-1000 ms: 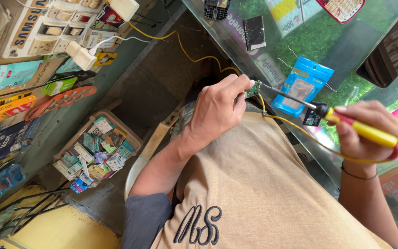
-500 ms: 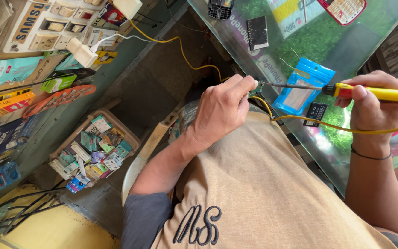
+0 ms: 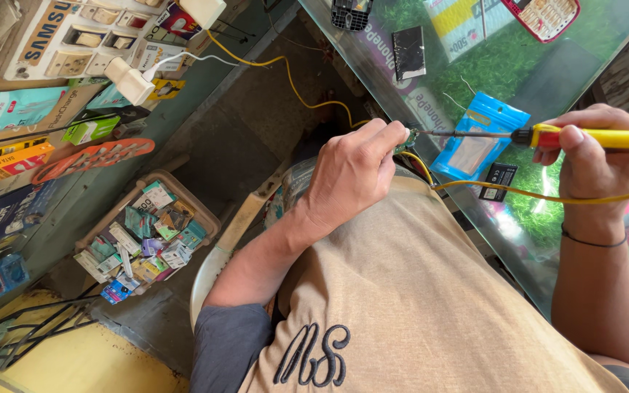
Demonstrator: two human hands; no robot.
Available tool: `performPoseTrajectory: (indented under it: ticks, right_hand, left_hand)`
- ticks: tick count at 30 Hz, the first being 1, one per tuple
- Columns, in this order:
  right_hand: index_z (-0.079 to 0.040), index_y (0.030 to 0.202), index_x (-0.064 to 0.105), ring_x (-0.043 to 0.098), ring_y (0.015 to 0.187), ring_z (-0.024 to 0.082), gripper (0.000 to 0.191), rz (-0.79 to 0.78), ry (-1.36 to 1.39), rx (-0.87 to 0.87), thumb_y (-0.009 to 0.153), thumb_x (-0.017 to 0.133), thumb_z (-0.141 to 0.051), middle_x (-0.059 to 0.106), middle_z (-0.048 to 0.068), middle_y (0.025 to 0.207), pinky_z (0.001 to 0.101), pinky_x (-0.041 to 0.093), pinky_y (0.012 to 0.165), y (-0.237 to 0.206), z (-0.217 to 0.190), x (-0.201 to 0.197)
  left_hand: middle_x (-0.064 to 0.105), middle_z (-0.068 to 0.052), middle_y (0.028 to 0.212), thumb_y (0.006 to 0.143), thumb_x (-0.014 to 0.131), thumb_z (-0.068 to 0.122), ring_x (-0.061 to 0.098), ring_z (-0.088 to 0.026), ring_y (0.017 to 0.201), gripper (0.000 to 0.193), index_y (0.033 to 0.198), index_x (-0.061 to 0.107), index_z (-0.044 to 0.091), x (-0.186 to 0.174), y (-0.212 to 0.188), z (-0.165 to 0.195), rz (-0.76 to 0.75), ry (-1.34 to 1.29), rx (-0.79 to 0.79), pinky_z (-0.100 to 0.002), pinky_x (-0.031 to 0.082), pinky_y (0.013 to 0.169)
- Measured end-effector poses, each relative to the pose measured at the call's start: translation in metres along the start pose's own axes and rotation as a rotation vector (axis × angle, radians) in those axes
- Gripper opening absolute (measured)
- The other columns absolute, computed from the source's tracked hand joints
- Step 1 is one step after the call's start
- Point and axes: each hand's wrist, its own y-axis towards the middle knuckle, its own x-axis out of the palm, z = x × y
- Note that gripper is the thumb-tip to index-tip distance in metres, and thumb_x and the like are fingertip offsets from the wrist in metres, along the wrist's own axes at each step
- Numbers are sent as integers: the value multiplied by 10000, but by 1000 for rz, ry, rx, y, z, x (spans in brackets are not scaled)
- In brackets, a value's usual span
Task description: The person uses a soldering iron to apply heat to several points on a small green circuit board. They hold the board with one hand and the soldering iron with the other, rotating the board to access different areas. The person briefly inspects the board after soldering.
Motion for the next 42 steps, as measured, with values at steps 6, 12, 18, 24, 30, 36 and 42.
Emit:
performPoseTrajectory:
  ticks: [6,12,18,24,30,36,42]
  right_hand:
    - [108,956,650,627,616,182,285,12,-104,53,1118,716,-118,672,179,825,260,523,601,13,-12,1]
    - [93,1009,659,637,659,154,277,-6,-274,116,1149,682,-145,684,156,863,242,531,639,23,-28,4]
    - [91,1026,670,637,668,135,291,-26,-323,116,1150,680,-172,685,151,861,233,538,650,27,-32,9]
    - [90,1013,668,635,650,126,296,-20,-345,105,1156,689,-169,681,145,844,232,547,640,25,-33,9]
    - [82,1004,664,639,651,123,288,-29,-323,95,1150,693,-164,681,144,841,229,545,633,25,-33,10]
    - [79,993,656,641,652,125,283,-30,-332,81,1149,692,-155,682,145,850,228,539,622,24,-35,12]
    - [77,986,654,634,645,124,281,-30,-327,76,1146,692,-151,677,144,838,225,532,617,24,-35,12]
  left_hand:
    - [613,-97,918,882,652,-52,703,-295,803,251,1093,590,68,2,-2,0,-17,26,12,-390,567,657]
    - [614,-95,942,870,652,-49,703,-283,841,288,1134,605,54,3,-4,1,-10,66,32,-389,575,694]
    - [625,-98,971,864,665,-48,695,-269,839,343,1195,624,33,5,-5,0,1,85,50,-370,579,694]
    - [632,-96,973,850,686,-37,687,-263,818,365,1205,637,34,4,-5,2,-10,101,50,-366,574,680]
    - [628,-95,969,855,695,-34,686,-264,823,360,1204,639,39,4,-5,4,-9,116,53,-372,572,688]
    - [633,-91,969,862,698,-43,694,-246,824,360,1208,633,30,5,-4,2,-14,117,59,-345,581,675]
    - [638,-92,966,856,700,-47,695,-241,813,364,1206,635,25,6,-5,2,-19,123,61,-339,583,664]
